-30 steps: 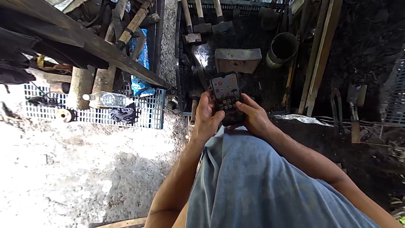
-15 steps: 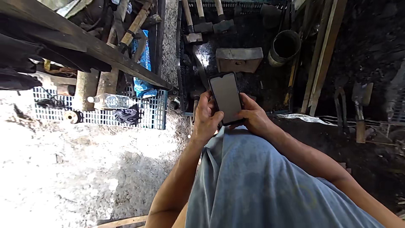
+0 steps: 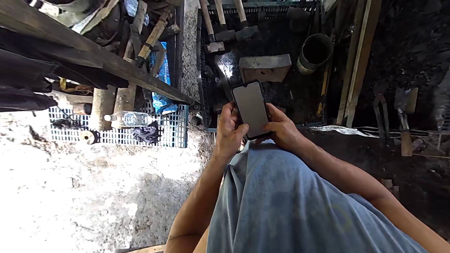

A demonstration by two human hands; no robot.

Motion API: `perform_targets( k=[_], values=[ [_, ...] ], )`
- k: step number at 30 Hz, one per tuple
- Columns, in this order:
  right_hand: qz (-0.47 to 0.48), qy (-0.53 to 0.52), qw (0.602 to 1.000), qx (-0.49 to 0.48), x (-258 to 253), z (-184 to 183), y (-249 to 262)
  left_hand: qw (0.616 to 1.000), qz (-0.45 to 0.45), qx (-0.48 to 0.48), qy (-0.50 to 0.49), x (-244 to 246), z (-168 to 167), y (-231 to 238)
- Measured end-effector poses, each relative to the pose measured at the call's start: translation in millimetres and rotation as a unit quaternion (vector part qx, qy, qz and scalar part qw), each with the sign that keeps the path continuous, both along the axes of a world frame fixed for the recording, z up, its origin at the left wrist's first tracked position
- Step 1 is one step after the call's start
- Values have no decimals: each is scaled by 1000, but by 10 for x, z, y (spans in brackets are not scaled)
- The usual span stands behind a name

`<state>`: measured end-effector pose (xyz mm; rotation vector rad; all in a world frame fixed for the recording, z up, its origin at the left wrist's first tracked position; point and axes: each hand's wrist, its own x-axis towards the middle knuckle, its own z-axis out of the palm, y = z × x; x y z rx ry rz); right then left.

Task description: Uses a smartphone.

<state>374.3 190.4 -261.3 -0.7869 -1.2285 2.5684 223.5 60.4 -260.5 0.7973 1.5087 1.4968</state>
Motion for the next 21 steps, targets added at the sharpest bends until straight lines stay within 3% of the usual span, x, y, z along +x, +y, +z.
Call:
perform_targets(
  k=[21],
  values=[
    [-14,-7,1000,1,-55,-5,-209,1000,-5,11,-3,-74,-84,-189]
  ],
)
